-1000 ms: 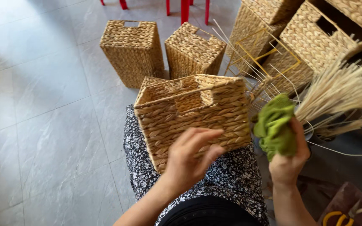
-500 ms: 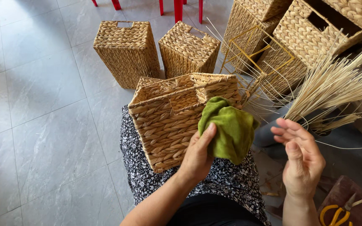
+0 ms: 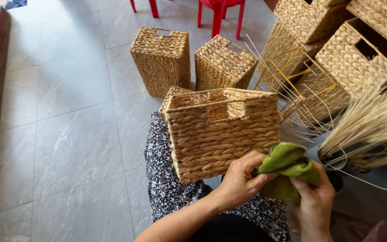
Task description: The person sits on the floor and wipes a woven water-hyacinth storage basket with a green cloth, turning it to clean its sides, top and rim. They use scissors to trim stray fibers from the weave, then wipe the inside of the basket.
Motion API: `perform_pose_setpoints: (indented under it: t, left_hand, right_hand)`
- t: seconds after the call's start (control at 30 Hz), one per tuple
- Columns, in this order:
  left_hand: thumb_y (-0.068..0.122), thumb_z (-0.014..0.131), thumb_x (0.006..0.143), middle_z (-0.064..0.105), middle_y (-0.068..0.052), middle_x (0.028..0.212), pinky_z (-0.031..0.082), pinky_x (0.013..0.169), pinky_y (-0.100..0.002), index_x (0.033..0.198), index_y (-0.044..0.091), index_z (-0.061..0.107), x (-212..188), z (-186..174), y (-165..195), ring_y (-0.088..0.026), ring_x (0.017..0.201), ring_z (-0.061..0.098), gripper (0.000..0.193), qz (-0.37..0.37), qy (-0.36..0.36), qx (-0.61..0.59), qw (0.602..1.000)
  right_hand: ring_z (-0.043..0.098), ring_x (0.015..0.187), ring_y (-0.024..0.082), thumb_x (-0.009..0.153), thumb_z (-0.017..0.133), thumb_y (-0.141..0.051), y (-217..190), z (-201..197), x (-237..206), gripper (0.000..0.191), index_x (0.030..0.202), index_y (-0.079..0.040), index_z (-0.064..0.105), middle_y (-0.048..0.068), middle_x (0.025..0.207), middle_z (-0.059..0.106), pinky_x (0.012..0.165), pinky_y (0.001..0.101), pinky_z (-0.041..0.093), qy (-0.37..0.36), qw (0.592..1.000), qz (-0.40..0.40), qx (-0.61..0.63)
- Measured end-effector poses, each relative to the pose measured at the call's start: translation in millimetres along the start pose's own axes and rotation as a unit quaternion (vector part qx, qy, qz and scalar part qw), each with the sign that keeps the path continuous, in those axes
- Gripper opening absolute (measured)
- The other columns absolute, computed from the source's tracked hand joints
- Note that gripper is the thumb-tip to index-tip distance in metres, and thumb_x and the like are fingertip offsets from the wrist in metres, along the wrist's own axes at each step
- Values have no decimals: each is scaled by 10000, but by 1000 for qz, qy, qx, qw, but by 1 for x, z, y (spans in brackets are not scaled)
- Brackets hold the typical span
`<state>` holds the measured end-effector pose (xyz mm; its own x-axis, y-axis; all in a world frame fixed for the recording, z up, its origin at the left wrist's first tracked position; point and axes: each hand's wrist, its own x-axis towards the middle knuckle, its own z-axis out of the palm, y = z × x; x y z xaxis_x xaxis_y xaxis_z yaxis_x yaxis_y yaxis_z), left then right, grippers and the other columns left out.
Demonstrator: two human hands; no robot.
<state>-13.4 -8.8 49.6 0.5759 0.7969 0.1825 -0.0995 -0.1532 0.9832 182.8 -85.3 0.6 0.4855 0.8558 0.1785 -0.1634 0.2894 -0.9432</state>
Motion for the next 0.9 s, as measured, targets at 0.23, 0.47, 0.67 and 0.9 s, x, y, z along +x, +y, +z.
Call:
perform_pose_setpoints:
  t: [0.23, 0.47, 0.67, 0.9]
  left_hand:
    - [336, 830, 863, 545, -33, 1375, 526, 1004, -317, 1509, 151, 351, 1, -19, 14, -129, 1237, 582, 825, 7, -19, -170, 985]
    - [223, 711, 967, 693, -99, 1218, 546, 1009, -333, 1341, 0, 596, 7, -18, -9, -156, 1116, 652, 450, -33, 18, -196, 980]
    - [237, 690, 994, 681, -146, 1168, 570, 916, -340, 1313, -20, 535, 4, -15, -2, -169, 1060, 649, 438, -61, 76, -163, 982]
    - [207, 632, 995, 695, -112, 1225, 583, 990, -347, 1290, 47, 613, -6, -48, 29, -206, 1137, 689, 336, -55, -38, -78, 995]
  right_hand:
    - [668, 1094, 203, 841, 770, -101, -27, 2, 5, 615, 1409, 6, 560, 123, 1218, 670, 938, 348, 559, -68, 993, 40, 88]
    - [569, 1249, 213, 917, 675, -371, -51, 45, 18, 750, 1538, -42, 413, 132, 1446, 524, 1020, 344, 501, -106, 932, -153, -310]
    - [360, 1493, 298, 854, 695, -374, -55, 67, 7, 731, 1495, -146, 429, 151, 1600, 341, 1180, 423, 399, -195, 858, -309, -362]
    - [573, 1388, 255, 902, 724, -56, -18, 52, 17, 512, 1395, -120, 599, 131, 1498, 571, 1168, 389, 517, -137, 960, -136, -202]
